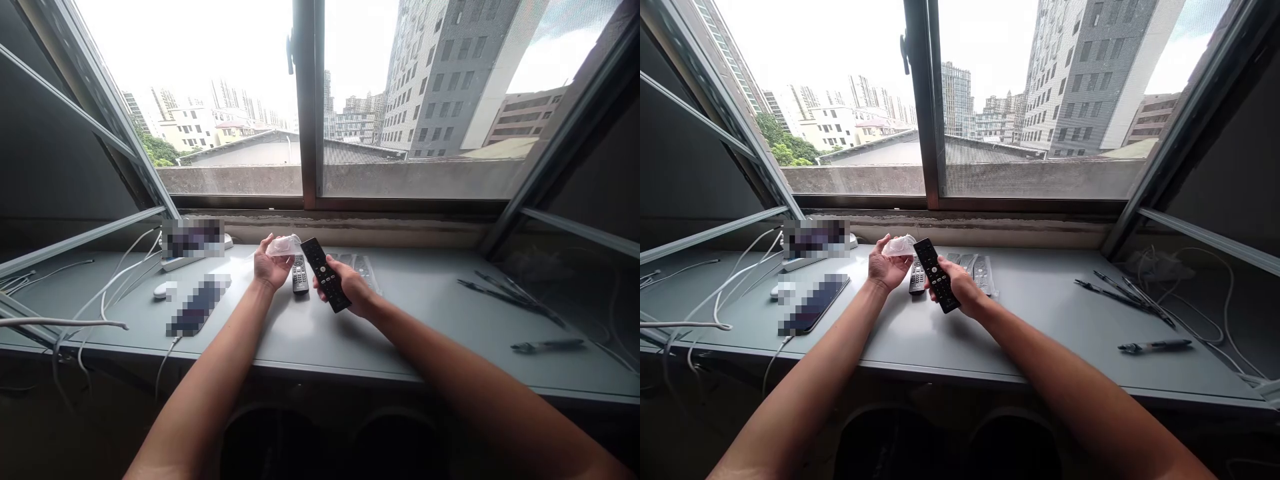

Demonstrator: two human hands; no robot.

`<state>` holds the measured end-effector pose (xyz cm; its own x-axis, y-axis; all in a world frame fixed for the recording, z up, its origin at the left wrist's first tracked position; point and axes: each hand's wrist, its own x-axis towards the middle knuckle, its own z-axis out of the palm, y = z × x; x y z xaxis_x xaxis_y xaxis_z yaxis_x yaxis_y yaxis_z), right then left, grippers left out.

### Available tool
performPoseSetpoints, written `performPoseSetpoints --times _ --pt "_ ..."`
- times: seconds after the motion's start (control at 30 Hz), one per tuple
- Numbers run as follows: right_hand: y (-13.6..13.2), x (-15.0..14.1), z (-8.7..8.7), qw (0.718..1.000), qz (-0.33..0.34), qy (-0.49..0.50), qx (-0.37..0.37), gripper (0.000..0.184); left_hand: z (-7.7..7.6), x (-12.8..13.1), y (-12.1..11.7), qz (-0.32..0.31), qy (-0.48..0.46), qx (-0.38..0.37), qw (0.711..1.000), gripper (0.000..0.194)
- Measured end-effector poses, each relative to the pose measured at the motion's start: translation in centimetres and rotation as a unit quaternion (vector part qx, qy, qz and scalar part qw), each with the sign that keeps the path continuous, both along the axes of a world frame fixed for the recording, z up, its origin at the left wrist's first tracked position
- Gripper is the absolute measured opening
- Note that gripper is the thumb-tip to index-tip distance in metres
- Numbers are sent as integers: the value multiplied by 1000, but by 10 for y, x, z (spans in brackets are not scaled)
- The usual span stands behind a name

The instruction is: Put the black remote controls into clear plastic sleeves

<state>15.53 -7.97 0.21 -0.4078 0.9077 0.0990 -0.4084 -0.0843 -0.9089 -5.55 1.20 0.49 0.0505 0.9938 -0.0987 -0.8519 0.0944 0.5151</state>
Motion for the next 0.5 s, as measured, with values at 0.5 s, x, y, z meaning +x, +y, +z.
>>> performPoseSetpoints --times 0.5 --pt "8 9 -9 868 -279 -272 308 54 -2 0 2 -2 27 -11 1000 19"
